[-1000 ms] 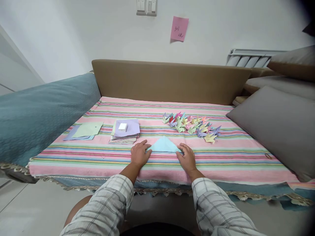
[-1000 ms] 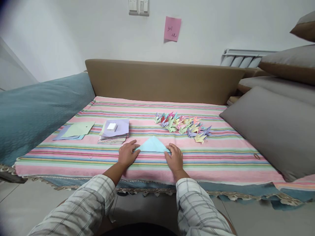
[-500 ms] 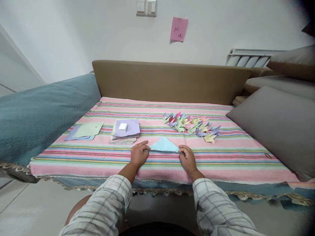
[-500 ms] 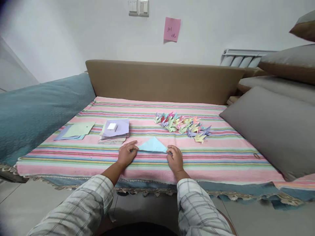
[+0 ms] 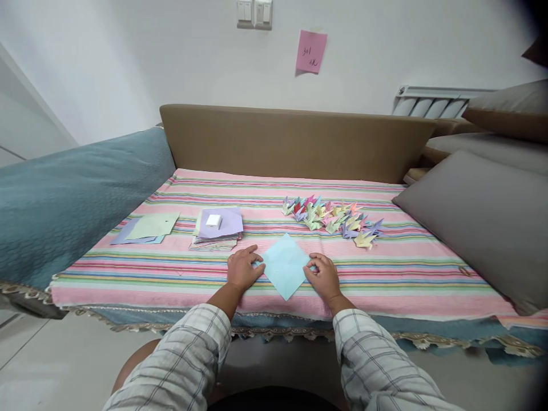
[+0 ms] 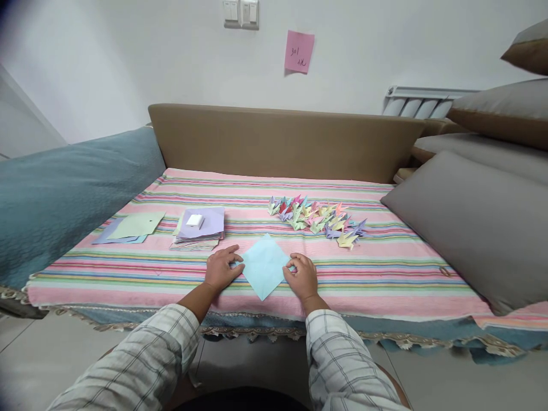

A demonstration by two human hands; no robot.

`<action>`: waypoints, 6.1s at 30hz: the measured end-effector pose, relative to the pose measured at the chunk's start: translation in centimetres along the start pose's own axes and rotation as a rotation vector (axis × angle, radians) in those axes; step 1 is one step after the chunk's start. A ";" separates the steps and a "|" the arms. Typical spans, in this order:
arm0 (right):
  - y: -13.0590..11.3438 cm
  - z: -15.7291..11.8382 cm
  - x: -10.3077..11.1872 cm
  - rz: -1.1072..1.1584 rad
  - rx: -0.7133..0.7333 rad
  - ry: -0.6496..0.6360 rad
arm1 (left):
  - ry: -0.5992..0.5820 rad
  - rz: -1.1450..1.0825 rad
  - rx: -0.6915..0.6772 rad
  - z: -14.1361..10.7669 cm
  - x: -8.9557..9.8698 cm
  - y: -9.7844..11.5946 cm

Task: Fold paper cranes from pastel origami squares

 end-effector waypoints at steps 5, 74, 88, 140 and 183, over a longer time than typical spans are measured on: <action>-0.1 0.1 -0.1 -0.024 0.001 -0.014 | -0.024 0.042 -0.005 0.2 -0.4 0.0; -0.2 0.1 -0.5 -0.035 -0.011 -0.088 | -0.045 0.052 -0.144 -0.3 -0.8 0.3; -0.7 -0.1 -1.1 -0.080 0.120 -0.201 | -0.028 0.002 -0.148 0.0 -0.8 -0.2; -4.2 0.2 -2.5 1.318 -0.219 -0.467 | 0.044 -0.011 -0.176 -0.4 -0.2 -0.1; -6.6 -0.4 -2.9 -0.271 0.211 -0.171 | 0.147 -0.122 -0.160 0.0 0.3 -0.5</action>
Point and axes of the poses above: each hand's wrist, its own z-axis towards the middle knuckle, its own x-axis out of the back of the hand, y = z × x, the point moved 9 cm from there along z, towards the middle knuckle, and after that the axes turned 14 degrees about -y, right-handed, at the moved point
